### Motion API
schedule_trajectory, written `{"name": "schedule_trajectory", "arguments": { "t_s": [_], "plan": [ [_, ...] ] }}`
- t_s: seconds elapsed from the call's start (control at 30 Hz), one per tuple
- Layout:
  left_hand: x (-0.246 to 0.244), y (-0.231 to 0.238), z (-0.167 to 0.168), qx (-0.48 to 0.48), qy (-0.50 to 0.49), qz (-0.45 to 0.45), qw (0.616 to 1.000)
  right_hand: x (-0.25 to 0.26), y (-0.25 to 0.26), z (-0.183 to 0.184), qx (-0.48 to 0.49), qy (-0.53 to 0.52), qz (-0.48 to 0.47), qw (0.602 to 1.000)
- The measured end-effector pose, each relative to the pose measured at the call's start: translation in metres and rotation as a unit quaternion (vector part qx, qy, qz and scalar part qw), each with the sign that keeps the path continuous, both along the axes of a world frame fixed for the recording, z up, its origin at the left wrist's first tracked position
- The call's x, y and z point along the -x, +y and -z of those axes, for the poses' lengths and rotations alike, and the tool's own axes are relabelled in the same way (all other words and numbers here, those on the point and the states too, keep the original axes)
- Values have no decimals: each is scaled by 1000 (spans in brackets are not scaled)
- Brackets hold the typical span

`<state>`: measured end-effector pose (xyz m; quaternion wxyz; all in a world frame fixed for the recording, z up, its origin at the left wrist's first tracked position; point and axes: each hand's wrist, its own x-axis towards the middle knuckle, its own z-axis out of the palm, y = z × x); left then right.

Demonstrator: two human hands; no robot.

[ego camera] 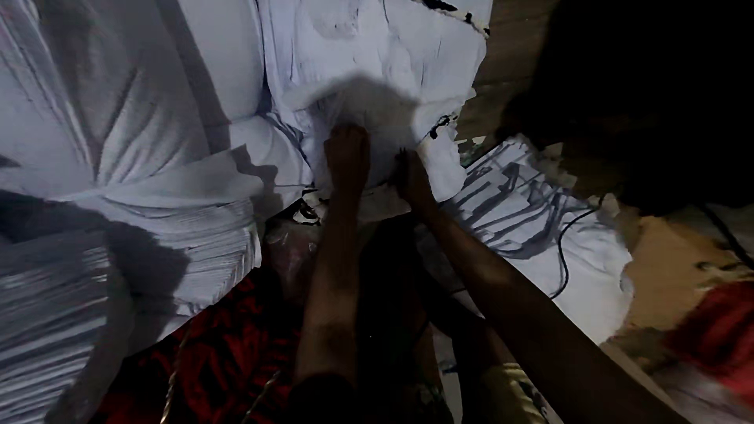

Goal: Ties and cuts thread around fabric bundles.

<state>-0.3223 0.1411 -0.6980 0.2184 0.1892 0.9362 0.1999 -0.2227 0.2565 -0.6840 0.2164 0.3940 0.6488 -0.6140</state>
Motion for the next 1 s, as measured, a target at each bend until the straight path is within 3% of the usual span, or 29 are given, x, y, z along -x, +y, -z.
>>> {"name": "schedule_trajectory", "arguments": {
  "t_s": [0.13,0.27,0.53,0.67,0.87,1.0],
  "plan": [
    [3,8,9,59,-33,-5,998,7,8,0,106,12,105,989],
    [-8,1,14,64,-3,-17,998,15,8,-1,132,27,76,988],
    [7,-5,7,107,24,23,994,30,0,3,214,19,125,969],
    [17,4,-1,123,-36,7,992,38,-3,11,234,-10,145,961],
    [6,-32,21,46,8,-8,999,33,-7,27,241,-24,164,956],
    [23,-27,14,115,-15,33,993,34,-13,26,214,-12,141,967]
  ]
}}
